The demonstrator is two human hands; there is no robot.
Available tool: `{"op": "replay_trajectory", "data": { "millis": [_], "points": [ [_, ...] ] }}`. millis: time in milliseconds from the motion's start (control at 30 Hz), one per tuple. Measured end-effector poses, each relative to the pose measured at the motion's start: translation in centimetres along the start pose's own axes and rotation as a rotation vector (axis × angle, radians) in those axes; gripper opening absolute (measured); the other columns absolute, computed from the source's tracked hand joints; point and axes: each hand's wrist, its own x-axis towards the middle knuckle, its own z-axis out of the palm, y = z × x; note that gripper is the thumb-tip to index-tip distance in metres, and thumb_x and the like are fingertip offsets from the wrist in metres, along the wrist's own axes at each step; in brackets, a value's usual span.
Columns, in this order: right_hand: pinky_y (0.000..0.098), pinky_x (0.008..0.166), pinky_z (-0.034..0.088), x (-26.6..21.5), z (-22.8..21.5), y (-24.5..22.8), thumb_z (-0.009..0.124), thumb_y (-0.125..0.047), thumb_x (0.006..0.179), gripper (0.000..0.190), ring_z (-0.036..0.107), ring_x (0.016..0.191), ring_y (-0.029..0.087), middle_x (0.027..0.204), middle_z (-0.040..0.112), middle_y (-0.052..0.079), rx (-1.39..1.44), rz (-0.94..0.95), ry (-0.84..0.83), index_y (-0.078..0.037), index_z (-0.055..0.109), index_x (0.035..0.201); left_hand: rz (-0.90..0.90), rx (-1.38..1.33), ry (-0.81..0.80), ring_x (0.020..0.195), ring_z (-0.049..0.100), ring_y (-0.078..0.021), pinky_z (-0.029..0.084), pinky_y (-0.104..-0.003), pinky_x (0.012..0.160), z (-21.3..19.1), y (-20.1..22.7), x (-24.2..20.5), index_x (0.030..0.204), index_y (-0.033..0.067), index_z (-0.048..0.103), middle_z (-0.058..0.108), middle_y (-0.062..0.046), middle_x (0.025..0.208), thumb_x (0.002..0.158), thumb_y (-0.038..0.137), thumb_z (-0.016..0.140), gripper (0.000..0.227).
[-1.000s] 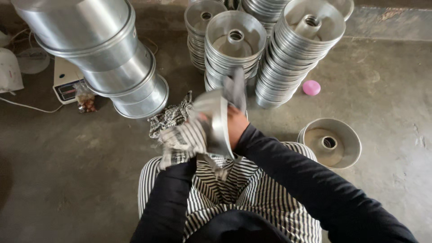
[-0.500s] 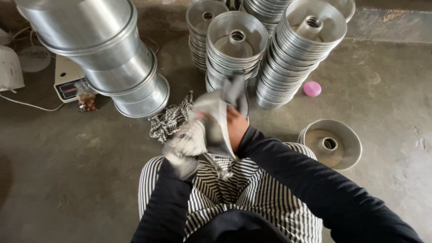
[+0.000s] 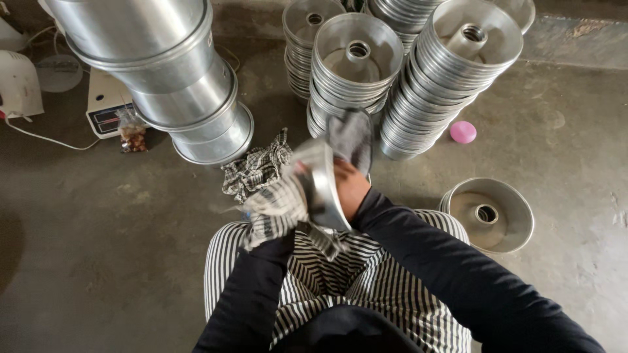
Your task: The person sits on the floor and wipes multiple metal funnel-shaped parts using a yellow cloth and a checkered cloth. They handle each part one at a time, wiping the interior and exterior surfaces, then place them back into stacks.
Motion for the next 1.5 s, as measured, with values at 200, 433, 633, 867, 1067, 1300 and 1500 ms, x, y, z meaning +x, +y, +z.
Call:
{"op": "replay_trajectory", "data": {
  "millis": [200, 433, 633, 867, 1067, 1300, 1500],
  "points": [
    [0.0458, 0.092, 0.058, 0.5, -1.3, 2.6, 0.062, -0.031, 0.089, 0.037, 0.071, 0.105, 0.030, 0.116, 0.071, 0.012, 0.294, 0.247, 0.046, -0.010, 0.066, 0.118, 0.099, 0.764, 0.145, 0.085, 0.073, -0.0185, 0.063, -0.033, 0.079, -1.0, -4.2, 0.0, 0.119, -0.0007, 0.063, 0.077, -0.010, 0.101, 0.105, 0.030, 0.059, 0.034],
    [0.0457, 0.092, 0.057, -0.8, 0.7, -1.0, 0.062, -0.032, 0.089, 0.037, 0.071, 0.105, 0.030, 0.116, 0.071, 0.011, -0.028, -0.021, 0.009, -0.011, 0.066, 0.119, -0.158, -0.437, -0.831, 0.086, 0.074, -0.0168, 0.063, -0.031, 0.080, -0.5, 0.5, -0.6, 0.124, -0.0018, 0.063, 0.079, -0.007, 0.102, 0.121, 0.040, 0.045, 0.045],
    [0.0457, 0.092, 0.057, 0.3, -1.0, 2.3, 0.062, -0.033, 0.089, 0.037, 0.071, 0.104, 0.029, 0.116, 0.071, 0.011, 0.269, 0.226, 0.006, -0.011, 0.067, 0.119, 0.097, 0.736, 0.110, 0.114, 0.070, -0.0244, 0.053, -0.038, 0.104, 0.7, -1.2, -1.1, 0.142, -0.0107, 0.041, 0.069, -0.019, 0.126, 0.079, 0.042, 0.083, 0.092],
    [0.0456, 0.091, 0.057, -1.2, 0.5, 0.1, 0.062, -0.033, 0.089, 0.037, 0.071, 0.104, 0.029, 0.116, 0.071, 0.011, 0.086, 0.173, 0.049, -0.012, 0.067, 0.119, 0.109, 0.605, 0.226, 0.137, 0.052, -0.0280, 0.032, -0.038, 0.117, -4.3, -1.5, -0.1, 0.150, -0.0111, 0.028, 0.060, -0.018, 0.147, 0.088, 0.057, 0.079, 0.106],
    [0.0456, 0.091, 0.057, -0.5, 0.0, 0.8, 0.062, -0.034, 0.089, 0.037, 0.071, 0.104, 0.029, 0.115, 0.071, 0.011, 0.138, 0.213, -0.074, -0.012, 0.067, 0.119, 0.139, 0.697, 0.149, 0.128, 0.059, -0.0287, 0.046, -0.042, 0.110, -5.4, -2.4, 0.1, 0.147, -0.0049, 0.042, 0.061, -0.016, 0.139, 0.082, 0.059, 0.077, 0.098],
    [0.0455, 0.091, 0.057, 0.0, 0.1, 1.1, 0.062, -0.035, 0.089, 0.037, 0.071, 0.104, 0.029, 0.115, 0.071, 0.010, 0.179, 0.238, 0.055, -0.013, 0.067, 0.119, 0.154, 0.857, 0.102, 0.127, 0.059, -0.0302, 0.045, -0.041, 0.110, -6.2, -1.3, 0.7, 0.145, -0.0110, 0.052, 0.066, -0.017, 0.134, 0.090, 0.058, 0.071, 0.090],
    [0.0454, 0.090, 0.057, -1.0, 0.5, -1.7, 0.062, -0.035, 0.089, 0.038, 0.071, 0.103, 0.029, 0.115, 0.071, 0.010, -0.016, 0.056, -0.084, -0.013, 0.067, 0.119, 0.231, 0.517, 0.101, 0.133, 0.053, -0.0280, 0.040, -0.041, 0.114, -7.0, -2.1, -0.3, 0.151, -0.0066, 0.040, 0.060, -0.014, 0.142, 0.090, 0.063, 0.072, 0.098]
  ]
}}
